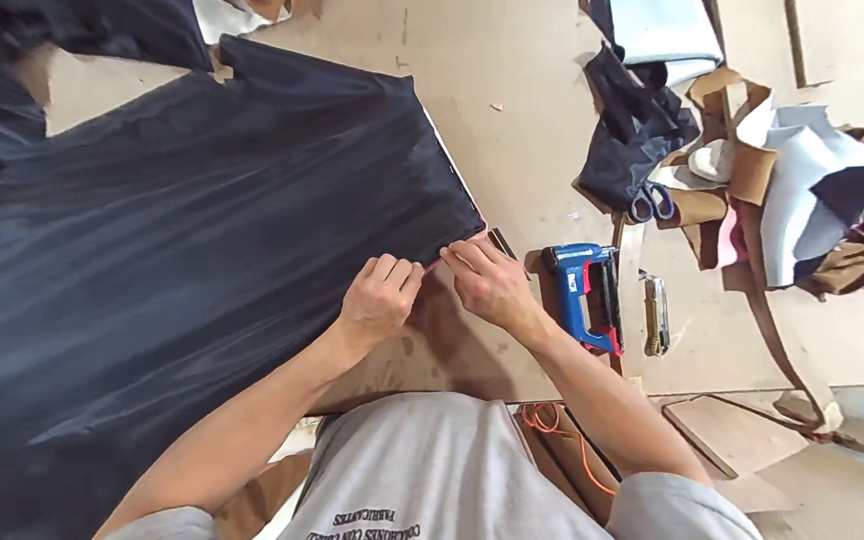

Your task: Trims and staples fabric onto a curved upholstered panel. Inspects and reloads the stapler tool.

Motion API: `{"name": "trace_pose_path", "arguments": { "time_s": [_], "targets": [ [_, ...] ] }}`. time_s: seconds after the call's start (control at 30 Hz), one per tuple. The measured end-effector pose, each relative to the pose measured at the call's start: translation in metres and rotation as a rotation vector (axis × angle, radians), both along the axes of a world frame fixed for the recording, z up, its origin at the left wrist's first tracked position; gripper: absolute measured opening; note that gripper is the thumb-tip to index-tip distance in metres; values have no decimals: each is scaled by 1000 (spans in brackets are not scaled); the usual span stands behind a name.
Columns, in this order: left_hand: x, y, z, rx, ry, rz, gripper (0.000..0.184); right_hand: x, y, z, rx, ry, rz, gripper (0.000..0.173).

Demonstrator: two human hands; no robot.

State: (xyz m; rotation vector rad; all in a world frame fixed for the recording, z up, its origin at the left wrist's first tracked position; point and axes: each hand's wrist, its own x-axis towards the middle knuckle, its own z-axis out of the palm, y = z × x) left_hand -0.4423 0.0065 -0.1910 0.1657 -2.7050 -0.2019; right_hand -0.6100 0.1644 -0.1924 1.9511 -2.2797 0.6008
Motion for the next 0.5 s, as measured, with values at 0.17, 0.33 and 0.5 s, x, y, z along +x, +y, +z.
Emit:
{"name": "trace_pose_path", "arguments": {
  "time_s": [0.17, 0.33, 0.5],
  "targets": [
    [-1, 5, 9, -64, -96, -16, 20, 3, 69, 38, 56, -48, -696, 28],
    [-1, 6, 20, -79, -221, -45, 22, 3, 128, 14, 443, -252, -1097, 64],
    [4, 2, 19, -36, -248, -49, 25, -18, 132, -1, 570, -336, -1159, 87]
  ]
}}
